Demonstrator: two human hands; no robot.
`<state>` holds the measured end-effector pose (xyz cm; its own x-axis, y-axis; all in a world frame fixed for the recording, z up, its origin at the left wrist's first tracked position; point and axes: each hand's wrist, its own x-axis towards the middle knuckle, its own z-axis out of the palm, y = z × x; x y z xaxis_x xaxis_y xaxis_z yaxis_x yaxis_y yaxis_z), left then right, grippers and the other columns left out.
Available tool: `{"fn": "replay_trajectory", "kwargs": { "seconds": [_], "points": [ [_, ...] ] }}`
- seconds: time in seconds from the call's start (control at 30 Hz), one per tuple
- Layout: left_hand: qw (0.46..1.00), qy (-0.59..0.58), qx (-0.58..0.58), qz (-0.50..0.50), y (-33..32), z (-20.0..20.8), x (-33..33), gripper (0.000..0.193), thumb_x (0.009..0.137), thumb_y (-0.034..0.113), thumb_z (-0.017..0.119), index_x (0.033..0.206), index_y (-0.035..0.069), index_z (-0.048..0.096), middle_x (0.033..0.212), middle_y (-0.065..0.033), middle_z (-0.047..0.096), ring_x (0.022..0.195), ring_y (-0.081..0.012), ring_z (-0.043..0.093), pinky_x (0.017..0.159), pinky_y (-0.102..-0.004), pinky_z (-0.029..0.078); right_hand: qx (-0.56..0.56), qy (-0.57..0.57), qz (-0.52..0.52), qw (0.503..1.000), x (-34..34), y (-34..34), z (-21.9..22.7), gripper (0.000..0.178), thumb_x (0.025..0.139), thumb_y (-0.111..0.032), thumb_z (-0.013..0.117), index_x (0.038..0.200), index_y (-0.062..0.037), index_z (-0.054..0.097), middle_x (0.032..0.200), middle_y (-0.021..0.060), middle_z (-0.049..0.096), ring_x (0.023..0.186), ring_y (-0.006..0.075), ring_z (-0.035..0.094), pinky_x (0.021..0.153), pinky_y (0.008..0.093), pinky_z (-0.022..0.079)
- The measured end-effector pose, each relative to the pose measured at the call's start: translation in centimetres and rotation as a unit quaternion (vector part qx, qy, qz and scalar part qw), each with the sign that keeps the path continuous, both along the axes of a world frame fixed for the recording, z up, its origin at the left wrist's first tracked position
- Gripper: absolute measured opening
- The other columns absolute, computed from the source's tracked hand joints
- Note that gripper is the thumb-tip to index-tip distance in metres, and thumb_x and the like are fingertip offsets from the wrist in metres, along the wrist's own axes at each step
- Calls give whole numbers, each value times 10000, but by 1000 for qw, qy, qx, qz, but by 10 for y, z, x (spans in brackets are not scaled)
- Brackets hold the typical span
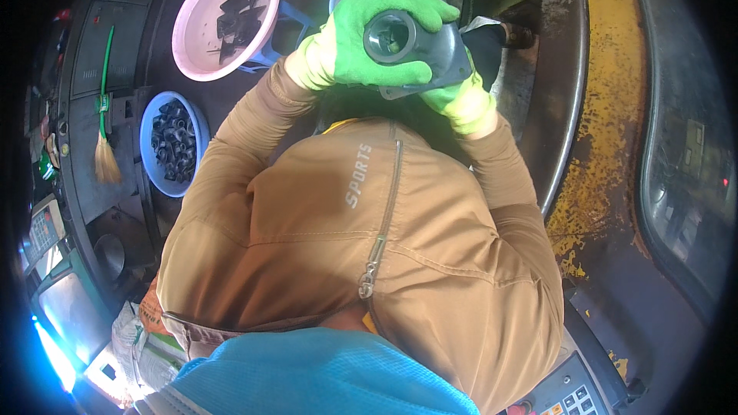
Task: The person picks up black plastic parts from a white bucket, inspects them by hand, and places them into a pink basin. The person repeats this process multiple times, handling each part individually.
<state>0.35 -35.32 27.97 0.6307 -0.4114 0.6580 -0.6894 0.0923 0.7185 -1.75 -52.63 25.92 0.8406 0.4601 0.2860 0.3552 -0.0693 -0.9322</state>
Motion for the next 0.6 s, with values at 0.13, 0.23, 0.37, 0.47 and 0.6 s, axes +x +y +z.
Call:
{"fn": "replay_trajectory", "kwargs": {
  "seconds": [0.13, 0.23, 0.37, 0.47, 0.6],
  "points": [
    [994, 56, 0, -89, 5, 4, 2, 432, 675, 179, 839, 1047, 51, 661, 1124, -114, 673, 1040, -231, 646, 929, -350, 506, -91, -47, 88, 991, 5, -11, 10, 780, 609, -202, 909, 1277, -70, 529, 1222, 59, 592, 1113, 186, 564, 942, 352, 474],
    [989, 49, 24, -140, 8, 4, 3, 424, 671, 163, 834, 1040, 42, 664, 1121, -119, 673, 1034, -232, 645, 920, -347, 506, -115, 12, 120, 986, 3, -21, 4, 718, 662, -206, 879, 1278, -73, 535, 1236, 61, 588, 1129, 180, 557, 957, 346, 466],
    [951, 112, 44, -283, 6, 0, 7, 490, 617, 185, 838, 1038, 37, 635, 1146, -137, 666, 1169, -331, 568, 1027, -454, 413, 22, 194, 231, 953, 1, -34, -13, 497, 868, -180, 695, 1319, -80, 512, 1283, 74, 566, 1169, 185, 547, 1000, 335, 452],
    [914, 142, 101, -365, 4, 1, 18, 548, 580, 244, 845, 1044, 38, 637, 1112, -133, 676, 1160, -331, 574, 1073, -471, 357, -62, 192, 226, 953, 0, -34, -22, 422, 937, -119, 594, 1344, -65, 497, 1399, 85, 470, 1272, 208, 460, 1089, 343, 374],
    [947, 8, 171, -271, 16, 17, 42, 658, 604, 320, 813, 1172, 54, 612, 1310, -144, 563, 1270, -332, 479, 1104, -475, 309, -98, -44, 76, 991, 13, -12, -27, 570, 783, -182, 743, 1281, -39, 507, 1314, 87, 526, 1176, 213, 525, 1030, 345, 415]
  ]
}}
